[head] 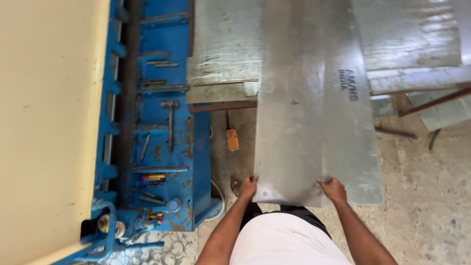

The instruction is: The person repeatedly feeds a large rectangular metal sheet into a blue industrial bending machine. They align the sheet, operate the machine to bend the edge, and then remove the sheet to flip it over for the next pass. This process is repeated multiple times to shape the metal.

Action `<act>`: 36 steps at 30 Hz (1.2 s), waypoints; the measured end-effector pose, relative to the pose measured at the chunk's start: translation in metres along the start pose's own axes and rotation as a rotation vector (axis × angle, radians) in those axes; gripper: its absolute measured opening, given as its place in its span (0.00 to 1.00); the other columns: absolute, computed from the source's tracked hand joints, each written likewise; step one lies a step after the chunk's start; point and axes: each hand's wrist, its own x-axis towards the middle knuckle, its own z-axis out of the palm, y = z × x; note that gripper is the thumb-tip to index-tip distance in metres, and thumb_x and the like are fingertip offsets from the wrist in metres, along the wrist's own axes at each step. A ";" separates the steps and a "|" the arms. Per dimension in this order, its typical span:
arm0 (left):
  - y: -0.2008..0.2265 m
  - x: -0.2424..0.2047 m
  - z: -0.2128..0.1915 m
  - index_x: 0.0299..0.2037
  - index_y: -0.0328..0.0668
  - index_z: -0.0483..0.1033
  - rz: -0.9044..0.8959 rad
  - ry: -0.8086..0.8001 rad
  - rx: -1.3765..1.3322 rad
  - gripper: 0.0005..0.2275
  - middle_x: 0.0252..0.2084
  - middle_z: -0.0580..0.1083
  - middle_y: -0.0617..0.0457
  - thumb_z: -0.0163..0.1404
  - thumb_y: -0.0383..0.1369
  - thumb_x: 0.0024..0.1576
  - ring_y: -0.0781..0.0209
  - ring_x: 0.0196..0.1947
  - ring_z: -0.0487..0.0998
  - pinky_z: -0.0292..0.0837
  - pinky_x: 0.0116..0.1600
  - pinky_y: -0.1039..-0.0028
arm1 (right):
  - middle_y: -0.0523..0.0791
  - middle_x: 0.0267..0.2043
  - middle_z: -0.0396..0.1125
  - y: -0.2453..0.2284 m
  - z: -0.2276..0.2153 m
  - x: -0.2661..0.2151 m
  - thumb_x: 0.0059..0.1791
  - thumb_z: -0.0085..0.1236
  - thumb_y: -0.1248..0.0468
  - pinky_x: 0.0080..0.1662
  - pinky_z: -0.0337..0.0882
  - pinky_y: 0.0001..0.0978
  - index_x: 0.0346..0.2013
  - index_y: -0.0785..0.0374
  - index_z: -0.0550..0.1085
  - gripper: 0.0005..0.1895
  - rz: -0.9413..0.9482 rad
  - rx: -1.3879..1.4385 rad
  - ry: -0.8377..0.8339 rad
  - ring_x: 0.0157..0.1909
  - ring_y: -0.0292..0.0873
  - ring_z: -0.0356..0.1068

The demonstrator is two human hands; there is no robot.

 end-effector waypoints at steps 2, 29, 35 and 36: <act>-0.002 -0.001 -0.006 0.47 0.32 0.77 0.046 -0.024 -0.089 0.24 0.42 0.80 0.37 0.50 0.51 0.60 0.42 0.44 0.82 0.74 0.52 0.58 | 0.55 0.50 0.78 -0.012 0.007 -0.003 0.46 0.60 0.33 0.53 0.75 0.44 0.52 0.65 0.79 0.39 0.011 0.050 -0.045 0.50 0.53 0.78; -0.167 0.039 -0.378 0.58 0.47 0.74 0.030 0.908 0.125 0.16 0.58 0.75 0.47 0.52 0.35 0.59 0.45 0.60 0.74 0.73 0.64 0.54 | 0.46 0.70 0.62 -0.376 0.298 -0.089 0.52 0.55 0.48 0.62 0.69 0.45 0.70 0.60 0.64 0.35 -0.318 0.128 -0.995 0.68 0.51 0.63; -0.175 -0.008 -0.293 0.64 0.47 0.65 -0.185 0.445 0.112 0.25 0.65 0.66 0.46 0.55 0.36 0.55 0.40 0.59 0.72 0.70 0.57 0.49 | 0.50 0.61 0.70 -0.396 0.295 -0.078 0.50 0.59 0.49 0.56 0.74 0.48 0.66 0.65 0.67 0.34 -0.432 -0.009 -0.913 0.59 0.53 0.72; -0.175 -0.009 -0.281 0.65 0.47 0.65 -0.180 0.414 0.090 0.26 0.66 0.65 0.45 0.55 0.35 0.55 0.39 0.59 0.73 0.70 0.58 0.50 | 0.49 0.60 0.70 -0.399 0.290 -0.073 0.50 0.59 0.50 0.56 0.75 0.48 0.65 0.65 0.66 0.34 -0.445 -0.013 -0.882 0.58 0.53 0.73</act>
